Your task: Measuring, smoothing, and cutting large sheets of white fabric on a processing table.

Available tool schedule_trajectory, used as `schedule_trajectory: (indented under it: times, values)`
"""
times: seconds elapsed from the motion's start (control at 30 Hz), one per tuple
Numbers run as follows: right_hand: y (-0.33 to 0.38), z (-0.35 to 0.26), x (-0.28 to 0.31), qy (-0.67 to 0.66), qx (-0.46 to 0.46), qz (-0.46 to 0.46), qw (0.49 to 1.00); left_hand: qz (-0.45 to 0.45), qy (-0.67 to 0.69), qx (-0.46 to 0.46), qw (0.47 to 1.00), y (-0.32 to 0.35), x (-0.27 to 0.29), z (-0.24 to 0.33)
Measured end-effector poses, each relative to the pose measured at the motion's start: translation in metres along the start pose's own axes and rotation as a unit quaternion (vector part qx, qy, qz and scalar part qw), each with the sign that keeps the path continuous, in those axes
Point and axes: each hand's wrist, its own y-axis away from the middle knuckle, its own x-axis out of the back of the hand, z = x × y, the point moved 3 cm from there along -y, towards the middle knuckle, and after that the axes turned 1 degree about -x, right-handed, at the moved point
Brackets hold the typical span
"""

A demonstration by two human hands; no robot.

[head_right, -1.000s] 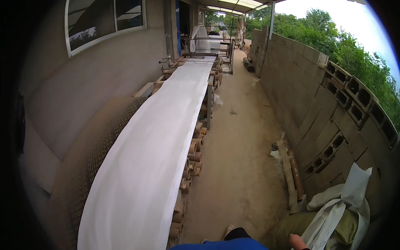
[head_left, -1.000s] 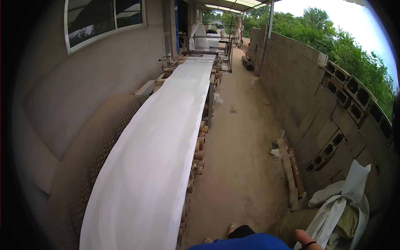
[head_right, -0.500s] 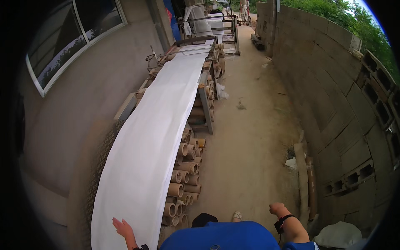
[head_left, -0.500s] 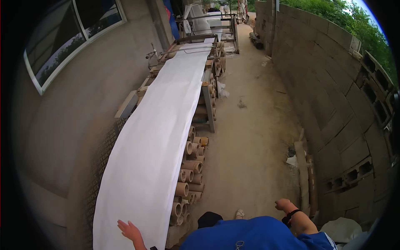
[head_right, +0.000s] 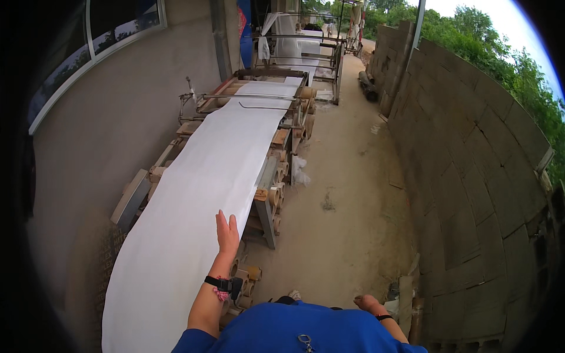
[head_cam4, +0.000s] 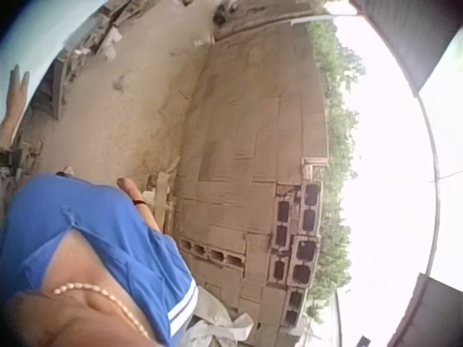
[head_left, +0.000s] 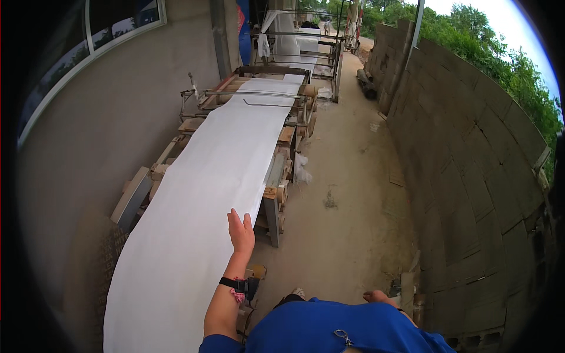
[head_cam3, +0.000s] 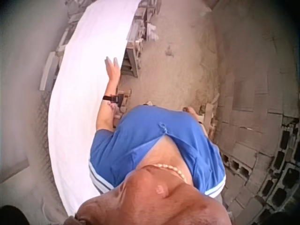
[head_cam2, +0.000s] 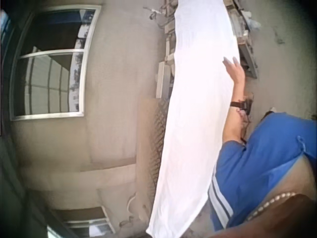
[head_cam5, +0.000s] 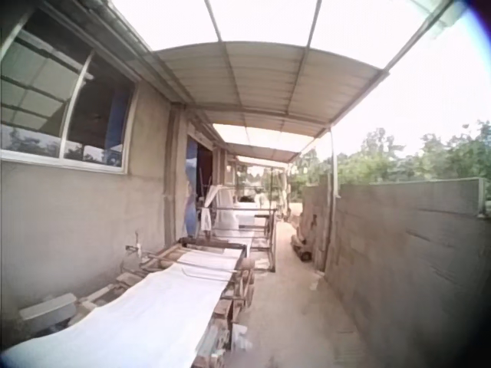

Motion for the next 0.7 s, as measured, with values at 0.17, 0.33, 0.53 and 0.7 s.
schedule_trajectory:
  times: [0.17, 0.33, 0.53, 0.7]
  values:
    - [-0.081, 0.02, 0.043, -0.128, -0.109, -0.103, 0.98, 0.115, -0.16, 0.01, 0.98, -0.15, -0.066, -0.036]
    - [-0.186, 0.041, 0.159, -0.096, -0.159, -0.121, 0.975, 0.176, -0.238, 0.074, 0.952, -0.217, -0.114, -0.079]
    - [-0.452, 0.047, 0.341, -0.074, -0.086, 0.008, 0.993, 0.088, -0.371, 0.246, 0.891, -0.208, -0.137, -0.128]
    - [-0.701, -0.099, 0.615, -0.282, 0.096, 0.329, 0.896, 0.065, -0.398, 0.278, 0.872, -0.212, -0.147, -0.121]
